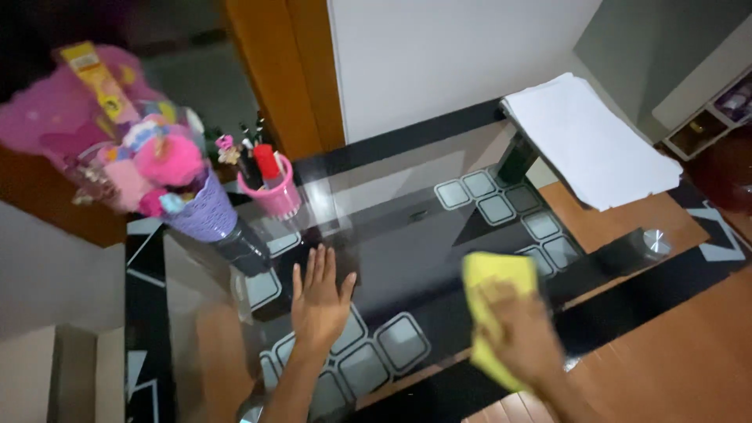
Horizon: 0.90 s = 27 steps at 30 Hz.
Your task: Wiping a glass table with a cloth and moving desk items.
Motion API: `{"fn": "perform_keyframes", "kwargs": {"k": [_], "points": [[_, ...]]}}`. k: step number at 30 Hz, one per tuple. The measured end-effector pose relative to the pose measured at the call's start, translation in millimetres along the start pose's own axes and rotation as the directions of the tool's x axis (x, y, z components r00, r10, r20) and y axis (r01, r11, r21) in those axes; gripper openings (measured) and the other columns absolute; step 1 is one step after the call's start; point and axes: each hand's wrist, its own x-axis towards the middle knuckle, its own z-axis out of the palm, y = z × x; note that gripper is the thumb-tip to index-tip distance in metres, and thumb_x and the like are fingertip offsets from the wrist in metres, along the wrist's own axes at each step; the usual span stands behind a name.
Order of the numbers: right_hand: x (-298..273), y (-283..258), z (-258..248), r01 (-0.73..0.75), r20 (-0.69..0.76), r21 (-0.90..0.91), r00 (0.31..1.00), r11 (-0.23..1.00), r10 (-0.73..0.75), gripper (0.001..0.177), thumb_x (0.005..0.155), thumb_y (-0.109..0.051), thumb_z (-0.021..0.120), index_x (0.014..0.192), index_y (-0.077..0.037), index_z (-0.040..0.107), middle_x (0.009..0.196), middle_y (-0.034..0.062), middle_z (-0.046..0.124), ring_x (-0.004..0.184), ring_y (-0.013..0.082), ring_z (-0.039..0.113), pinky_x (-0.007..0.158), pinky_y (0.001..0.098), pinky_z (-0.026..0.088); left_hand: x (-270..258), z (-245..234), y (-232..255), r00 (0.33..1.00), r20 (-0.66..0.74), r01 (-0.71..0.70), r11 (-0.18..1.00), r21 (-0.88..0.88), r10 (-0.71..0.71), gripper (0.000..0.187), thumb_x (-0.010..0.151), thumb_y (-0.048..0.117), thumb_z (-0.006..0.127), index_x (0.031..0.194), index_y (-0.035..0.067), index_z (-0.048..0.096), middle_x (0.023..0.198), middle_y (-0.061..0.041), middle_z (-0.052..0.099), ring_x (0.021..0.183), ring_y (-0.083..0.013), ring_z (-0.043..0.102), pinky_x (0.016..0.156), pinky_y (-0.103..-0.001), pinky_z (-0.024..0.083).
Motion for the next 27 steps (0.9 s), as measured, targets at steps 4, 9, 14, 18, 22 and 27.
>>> {"fn": "perform_keyframes", "kwargs": {"k": [4,9,14,18,22,27], "points": [[74,95,13,-0.243,-0.071,-0.170,0.970,0.955,0.234,0.067,0.097,-0.052,0.044,0.157,-0.024,0.035,0.165,0.0086,0.030,0.152,0.0322,0.025,0.120,0.0572,0.017,-3,-5,1,0.996,-0.089,-0.009,1.000,0.002,0.009,0.073,0.100,0.052,0.045,0.153,0.003,0.038,0.162,-0.013,0.035,0.152,-0.0267,0.025,0.124,-0.047,0.013],[198,64,29,-0.269,0.009,-0.232,0.960,0.935,0.279,0.070,0.102,-0.059,0.027,0.162,-0.024,0.023,0.168,0.0091,0.022,0.153,0.0321,0.020,0.122,0.0582,0.011,13,-14,14,0.994,-0.075,0.083,0.996,0.023,-0.081,0.071,0.092,0.050,0.058,0.145,0.005,0.049,0.156,-0.013,0.044,0.147,-0.0294,0.036,0.122,-0.048,0.021],[184,-48,72,0.202,-0.022,0.196,0.979,0.960,-0.202,0.056,0.085,-0.034,0.063,0.134,-0.007,0.061,0.137,0.0282,0.055,0.125,0.0477,0.050,0.107,0.0547,0.037,47,1,45,0.980,-0.176,0.090,0.996,-0.030,-0.093,0.067,0.098,0.047,0.054,0.148,0.003,0.048,0.157,-0.015,0.044,0.149,-0.0310,0.035,0.124,-0.051,0.020],[108,-39,26,0.592,0.114,0.234,0.771,0.771,-0.626,0.067,0.100,-0.039,0.062,0.153,-0.004,0.043,0.159,0.0232,0.032,0.147,0.0462,0.024,0.115,0.0618,0.011,75,15,66,0.983,-0.169,0.065,0.996,-0.061,-0.074,0.068,0.102,0.045,0.050,0.152,0.000,0.042,0.160,-0.017,0.038,0.151,-0.0332,0.029,0.121,-0.052,0.016],[138,38,-43,0.318,0.452,0.146,0.821,0.937,-0.349,0.074,0.091,-0.041,0.062,0.157,-0.018,0.038,0.164,0.0124,0.034,0.152,0.0309,0.030,0.123,0.0539,0.017,84,26,75,0.978,-0.132,0.158,0.987,-0.023,-0.159,0.068,0.102,0.048,0.047,0.153,0.002,0.040,0.161,-0.017,0.035,0.152,-0.0305,0.025,0.123,-0.049,0.014],[253,153,6,0.121,0.202,-0.046,0.973,0.992,-0.110,0.075,0.094,-0.053,0.054,0.162,-0.030,0.031,0.168,0.0056,0.024,0.153,0.0290,0.018,0.120,0.0598,0.008,81,15,84,0.973,-0.154,0.171,0.985,-0.021,-0.173,0.070,0.101,0.047,0.050,0.152,0.001,0.040,0.160,-0.015,0.039,0.152,-0.0280,0.029,0.124,-0.045,0.017]]}}
